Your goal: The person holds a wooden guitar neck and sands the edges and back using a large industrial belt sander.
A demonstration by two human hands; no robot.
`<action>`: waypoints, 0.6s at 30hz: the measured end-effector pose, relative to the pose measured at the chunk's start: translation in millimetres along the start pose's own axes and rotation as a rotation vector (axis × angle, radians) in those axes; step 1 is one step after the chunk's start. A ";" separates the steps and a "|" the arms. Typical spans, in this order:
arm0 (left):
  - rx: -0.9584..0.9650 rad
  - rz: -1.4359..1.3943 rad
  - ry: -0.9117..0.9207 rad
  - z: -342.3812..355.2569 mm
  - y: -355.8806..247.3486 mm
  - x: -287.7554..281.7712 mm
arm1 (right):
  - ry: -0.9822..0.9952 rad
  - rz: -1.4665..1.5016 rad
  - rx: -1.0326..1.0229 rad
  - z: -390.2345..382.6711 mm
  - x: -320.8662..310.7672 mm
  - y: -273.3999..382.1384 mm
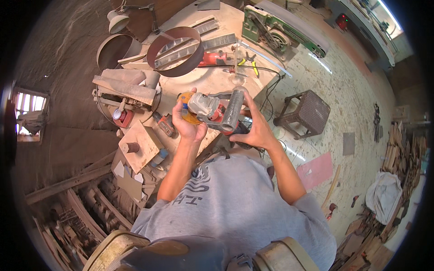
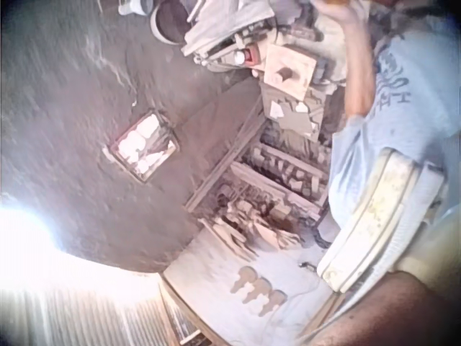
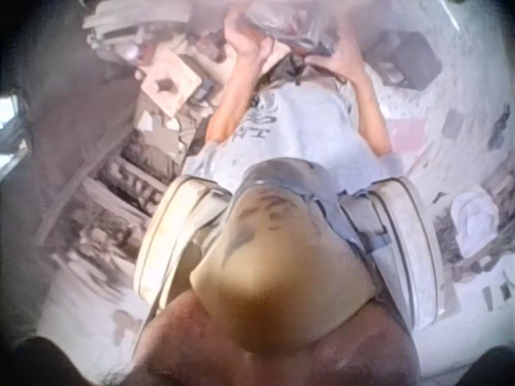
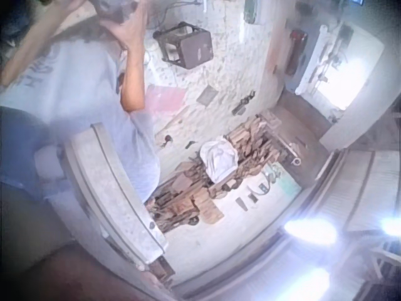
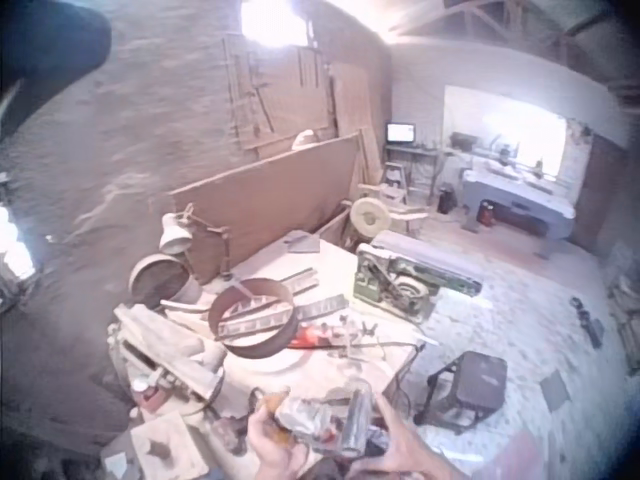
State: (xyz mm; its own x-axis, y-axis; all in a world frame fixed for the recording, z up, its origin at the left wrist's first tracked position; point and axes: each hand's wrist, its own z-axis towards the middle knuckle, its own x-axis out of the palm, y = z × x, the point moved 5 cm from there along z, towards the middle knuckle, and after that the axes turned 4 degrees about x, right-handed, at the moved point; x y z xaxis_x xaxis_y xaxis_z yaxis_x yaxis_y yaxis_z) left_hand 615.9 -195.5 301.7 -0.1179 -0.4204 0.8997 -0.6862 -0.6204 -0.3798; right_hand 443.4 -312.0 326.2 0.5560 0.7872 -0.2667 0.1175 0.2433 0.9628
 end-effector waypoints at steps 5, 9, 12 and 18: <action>-0.025 0.061 0.148 1.0 -4.9 21.3 | 0.012 -0.089 0.065 -19.4 16.8 -0.7; -0.013 0.094 0.166 2.7 -11.4 33.4 | -0.020 -0.285 -0.283 -4.0 29.5 40.5; -0.083 0.129 0.166 -8.6 -15.3 55.1 | 0.071 -0.152 -0.166 5.4 26.1 45.3; -0.053 0.197 0.242 -11.0 -27.2 67.9 | 0.162 0.047 0.009 -10.0 23.9 39.8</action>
State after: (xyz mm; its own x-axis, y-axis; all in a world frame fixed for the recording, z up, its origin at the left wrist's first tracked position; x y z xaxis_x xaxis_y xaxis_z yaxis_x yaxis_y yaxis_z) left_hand 618.7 -199.9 375.4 -0.4155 -0.3551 0.8374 -0.6689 -0.5046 -0.5458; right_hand 453.1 -277.9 357.7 0.4215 0.8787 -0.2240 0.1018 0.1996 0.9746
